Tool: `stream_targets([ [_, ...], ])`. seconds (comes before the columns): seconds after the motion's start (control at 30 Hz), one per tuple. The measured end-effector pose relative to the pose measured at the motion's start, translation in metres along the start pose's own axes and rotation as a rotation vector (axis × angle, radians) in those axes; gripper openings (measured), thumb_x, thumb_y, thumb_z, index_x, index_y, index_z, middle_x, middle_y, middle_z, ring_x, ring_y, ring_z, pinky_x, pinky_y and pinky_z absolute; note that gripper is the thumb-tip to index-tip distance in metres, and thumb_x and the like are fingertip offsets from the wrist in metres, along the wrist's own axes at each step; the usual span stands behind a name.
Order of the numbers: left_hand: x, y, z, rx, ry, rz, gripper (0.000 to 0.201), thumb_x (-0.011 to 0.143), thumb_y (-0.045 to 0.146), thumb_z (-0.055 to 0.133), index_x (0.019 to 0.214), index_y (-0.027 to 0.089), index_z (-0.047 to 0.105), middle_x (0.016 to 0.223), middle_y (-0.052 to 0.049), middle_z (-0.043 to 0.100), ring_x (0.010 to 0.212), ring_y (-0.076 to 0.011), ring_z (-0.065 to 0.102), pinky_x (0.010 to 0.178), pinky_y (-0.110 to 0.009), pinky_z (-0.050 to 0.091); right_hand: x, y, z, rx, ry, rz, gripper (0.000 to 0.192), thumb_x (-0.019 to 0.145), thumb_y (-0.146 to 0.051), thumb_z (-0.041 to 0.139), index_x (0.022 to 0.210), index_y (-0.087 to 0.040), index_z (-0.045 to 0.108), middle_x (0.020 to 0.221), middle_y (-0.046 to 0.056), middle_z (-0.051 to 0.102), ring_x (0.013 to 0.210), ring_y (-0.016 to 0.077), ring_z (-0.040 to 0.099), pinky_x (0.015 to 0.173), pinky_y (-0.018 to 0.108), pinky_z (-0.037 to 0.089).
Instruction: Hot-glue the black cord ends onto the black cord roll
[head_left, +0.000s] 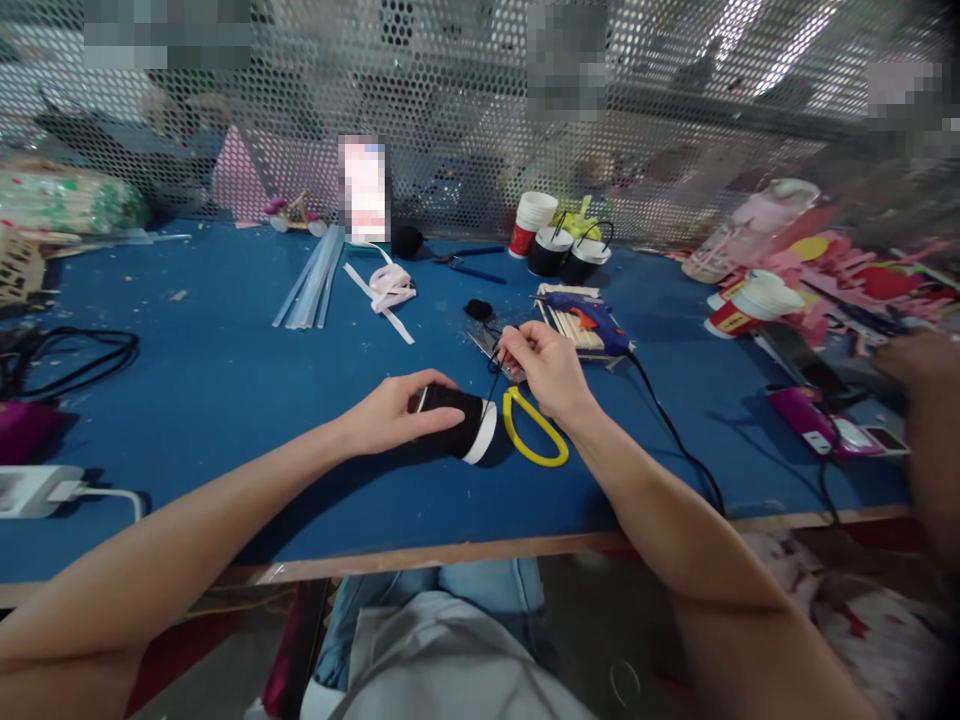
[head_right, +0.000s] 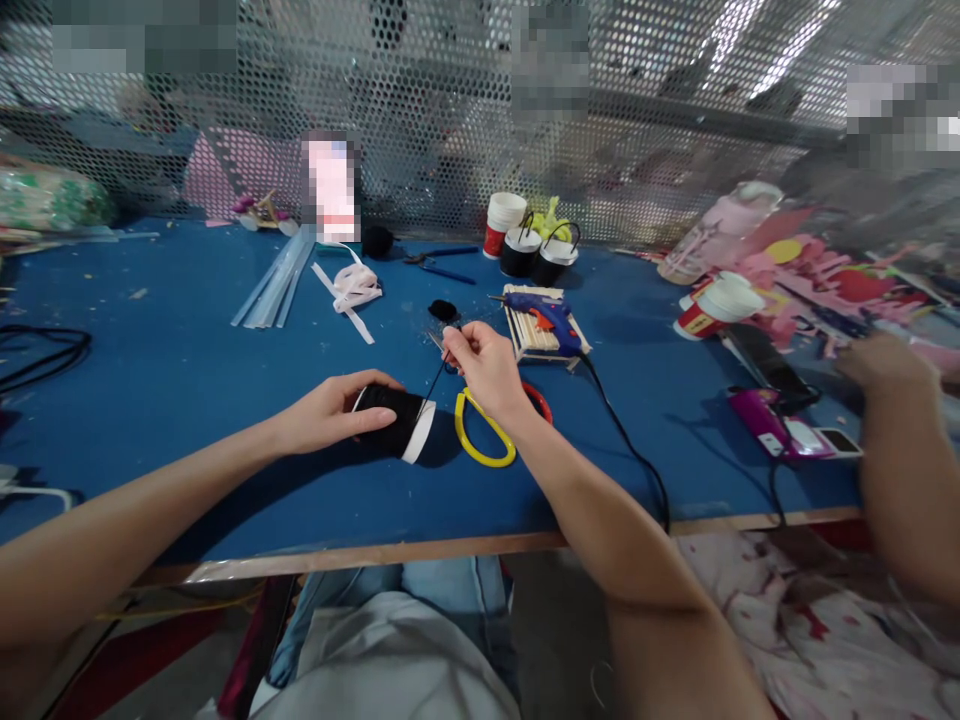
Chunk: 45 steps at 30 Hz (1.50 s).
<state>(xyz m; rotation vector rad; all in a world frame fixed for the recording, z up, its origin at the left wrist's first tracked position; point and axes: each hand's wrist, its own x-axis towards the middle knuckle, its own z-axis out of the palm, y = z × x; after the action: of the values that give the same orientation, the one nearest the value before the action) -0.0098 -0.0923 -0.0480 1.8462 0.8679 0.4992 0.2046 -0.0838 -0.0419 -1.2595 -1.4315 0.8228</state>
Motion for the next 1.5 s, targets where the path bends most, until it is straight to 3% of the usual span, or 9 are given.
stream_targets([
  [0.27,-0.004,0.005,0.002,0.127,0.002,0.120,0.043,0.079,0.045,0.058,0.111,0.016,0.054,0.095,-0.004,0.062,0.077,-0.0151,0.058,0.064,-0.024,0.047,-0.003,-0.001,0.004,-0.086,-0.043,0.001,0.032,0.081,-0.047,0.053,0.067,-0.018,0.051,0.061,0.001,0.059,0.053,0.0089,0.051,0.052,0.023,0.042],
  [0.53,-0.005,0.003,0.002,0.202,0.096,0.343,0.045,0.076,0.039,0.064,0.113,0.016,0.053,0.104,-0.008,0.060,0.087,-0.0174,0.059,0.073,-0.026,0.048,-0.007,-0.005,0.006,-0.142,-0.122,0.027,0.032,0.081,-0.046,0.054,0.067,-0.017,0.054,0.061,0.001,0.059,0.053,0.0099,0.052,0.054,0.025,0.042],
  [0.97,-0.002,0.000,0.004,0.250,0.178,0.596,0.047,0.074,0.031,0.068,0.114,0.017,0.050,0.108,-0.011,0.057,0.103,-0.0222,0.055,0.089,-0.038,0.046,-0.012,-0.011,0.007,-0.214,-0.185,0.013,0.029,0.081,-0.040,0.053,0.064,-0.017,0.053,0.060,0.000,0.058,0.052,0.0099,0.047,0.054,0.026,0.036],
  [1.5,0.001,-0.007,0.008,0.315,0.189,0.589,0.046,0.077,0.029,0.067,0.118,0.019,0.048,0.120,-0.014,0.050,0.114,-0.0244,0.049,0.096,-0.044,0.042,-0.011,-0.006,0.004,-0.272,-0.156,-0.083,0.030,0.081,-0.041,0.054,0.063,-0.018,0.050,0.060,-0.001,0.052,0.058,0.0114,0.047,0.058,0.026,0.036],
])
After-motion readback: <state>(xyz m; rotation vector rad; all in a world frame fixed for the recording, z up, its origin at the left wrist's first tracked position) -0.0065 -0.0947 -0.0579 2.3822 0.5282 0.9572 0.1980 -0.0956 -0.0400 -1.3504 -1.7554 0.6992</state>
